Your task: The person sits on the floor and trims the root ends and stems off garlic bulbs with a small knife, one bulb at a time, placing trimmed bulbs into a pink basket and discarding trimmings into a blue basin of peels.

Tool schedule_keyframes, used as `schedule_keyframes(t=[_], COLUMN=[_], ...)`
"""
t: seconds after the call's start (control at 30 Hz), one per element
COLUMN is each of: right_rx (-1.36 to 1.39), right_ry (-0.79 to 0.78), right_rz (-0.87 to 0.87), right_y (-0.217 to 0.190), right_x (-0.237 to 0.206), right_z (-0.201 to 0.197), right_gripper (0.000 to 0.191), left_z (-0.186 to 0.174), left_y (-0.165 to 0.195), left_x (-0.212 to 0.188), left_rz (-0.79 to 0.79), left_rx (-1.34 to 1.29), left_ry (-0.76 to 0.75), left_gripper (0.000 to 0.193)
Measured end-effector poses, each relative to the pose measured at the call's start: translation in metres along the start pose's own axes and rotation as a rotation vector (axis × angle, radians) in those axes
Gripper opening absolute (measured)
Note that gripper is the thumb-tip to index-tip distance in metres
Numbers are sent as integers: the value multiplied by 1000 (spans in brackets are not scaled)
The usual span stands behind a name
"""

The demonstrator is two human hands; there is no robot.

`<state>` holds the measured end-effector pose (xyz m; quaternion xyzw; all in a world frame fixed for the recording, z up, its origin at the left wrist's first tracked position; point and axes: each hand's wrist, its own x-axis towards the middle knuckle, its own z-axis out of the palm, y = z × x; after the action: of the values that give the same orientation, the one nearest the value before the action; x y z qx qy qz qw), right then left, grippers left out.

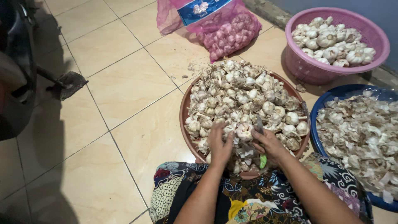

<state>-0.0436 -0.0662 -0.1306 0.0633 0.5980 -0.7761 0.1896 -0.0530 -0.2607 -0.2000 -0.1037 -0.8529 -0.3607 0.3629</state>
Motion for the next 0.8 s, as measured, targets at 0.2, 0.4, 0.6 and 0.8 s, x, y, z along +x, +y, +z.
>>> schedule_keyframes(t=[0.2, 0.4, 0.6, 0.8], right_rx=[-178, -372, -263, -331], right_ry=[106, 220, 370, 121], right_rz=[-50, -183, -126, -207], right_y=[1, 1, 11, 8], right_x=[4, 6, 12, 4], right_z=[19, 24, 24, 12], right_gripper=[37, 41, 41, 47], left_z=[12, 13, 12, 18], left_y=[13, 4, 13, 12], left_x=[2, -2, -2, -8], left_rz=[-979, -829, -1121, -880], left_rx=[-1250, -1301, -1325, -1239], left_ry=[-457, -422, -571, -287], left_gripper=[25, 18, 19, 18])
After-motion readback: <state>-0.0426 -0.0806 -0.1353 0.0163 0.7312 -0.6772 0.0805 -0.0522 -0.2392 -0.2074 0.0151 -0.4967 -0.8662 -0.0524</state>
